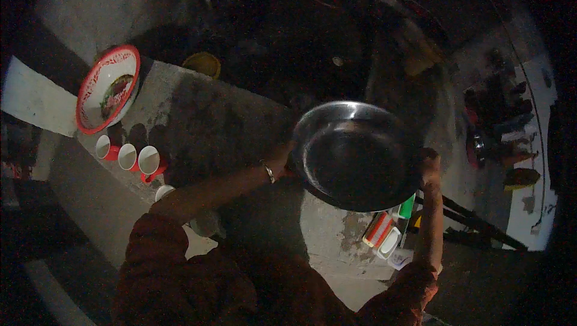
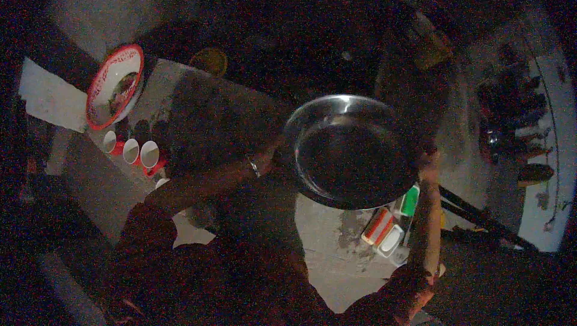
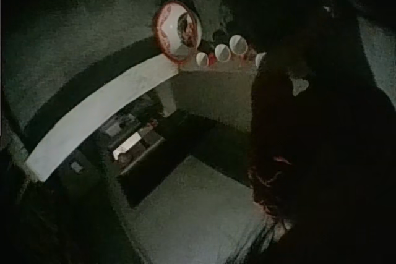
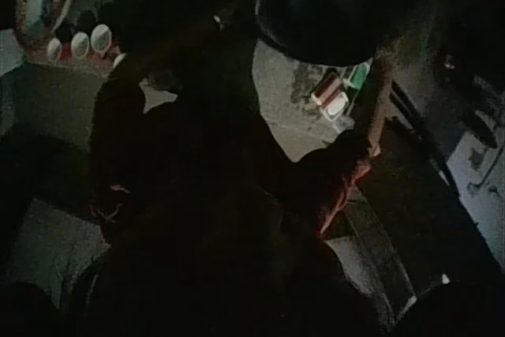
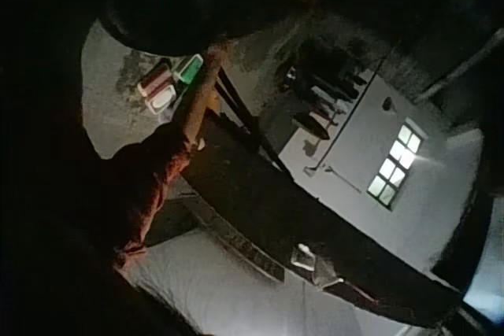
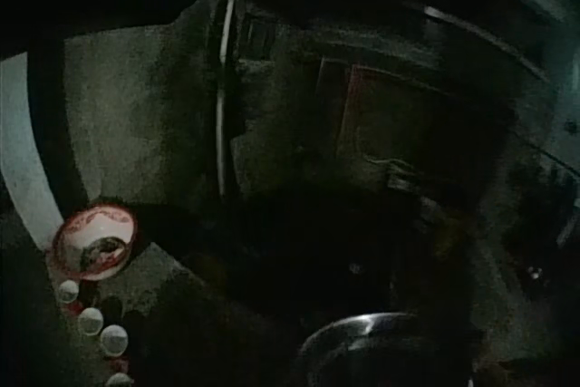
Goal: The person wipes a white mug with a cloth and places it on a counter. They then pick up several red mugs and carry them into a kitchen area, placing them into a dish rack. The person opens a container of grains and pours them into a mug, followed by adding a dark substance from another container. Finally, they pour hot water from a blue thermos into the mug.
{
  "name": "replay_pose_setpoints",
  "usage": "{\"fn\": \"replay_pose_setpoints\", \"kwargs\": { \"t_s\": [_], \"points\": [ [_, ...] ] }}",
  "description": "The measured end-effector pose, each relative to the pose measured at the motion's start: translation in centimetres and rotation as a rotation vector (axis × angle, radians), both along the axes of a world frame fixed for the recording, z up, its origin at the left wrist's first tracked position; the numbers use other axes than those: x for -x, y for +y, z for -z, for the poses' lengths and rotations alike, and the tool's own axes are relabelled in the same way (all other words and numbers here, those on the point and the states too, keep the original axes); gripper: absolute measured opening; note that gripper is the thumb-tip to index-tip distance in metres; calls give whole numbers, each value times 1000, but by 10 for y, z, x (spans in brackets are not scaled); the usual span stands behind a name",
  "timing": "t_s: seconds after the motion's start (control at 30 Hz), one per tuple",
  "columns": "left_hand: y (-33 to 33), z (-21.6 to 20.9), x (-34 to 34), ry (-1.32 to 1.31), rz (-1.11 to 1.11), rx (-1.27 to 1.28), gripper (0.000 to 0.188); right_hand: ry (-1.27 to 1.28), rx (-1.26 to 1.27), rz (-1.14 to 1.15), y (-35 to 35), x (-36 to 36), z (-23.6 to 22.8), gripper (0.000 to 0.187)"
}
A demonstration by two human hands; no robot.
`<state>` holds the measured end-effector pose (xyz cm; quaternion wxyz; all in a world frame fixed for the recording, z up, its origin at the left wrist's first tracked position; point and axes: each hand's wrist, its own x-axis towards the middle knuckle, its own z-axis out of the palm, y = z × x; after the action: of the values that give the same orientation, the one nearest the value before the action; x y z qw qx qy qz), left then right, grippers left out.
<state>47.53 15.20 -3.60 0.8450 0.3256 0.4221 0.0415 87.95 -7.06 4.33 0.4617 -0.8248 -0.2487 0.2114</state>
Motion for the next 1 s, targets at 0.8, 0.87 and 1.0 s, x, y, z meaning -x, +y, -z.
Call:
{"fn": "replay_pose_setpoints", "kwargs": {
  "t_s": [0.8, 0.87, 1.0],
  "points": [
    [-92, 21, 95, 63, 133, -649, 40, 30, -111, -106, -122, 116, 64, 32],
    [-100, 48, 96, 129, 142, -637, 43, 71, -220, -82, -135, 116, 100, 32],
    [-94, 57, 103, 200, 188, -609, 42, -156, -165, -80, -121, 149, 102, 31]
  ]
}}
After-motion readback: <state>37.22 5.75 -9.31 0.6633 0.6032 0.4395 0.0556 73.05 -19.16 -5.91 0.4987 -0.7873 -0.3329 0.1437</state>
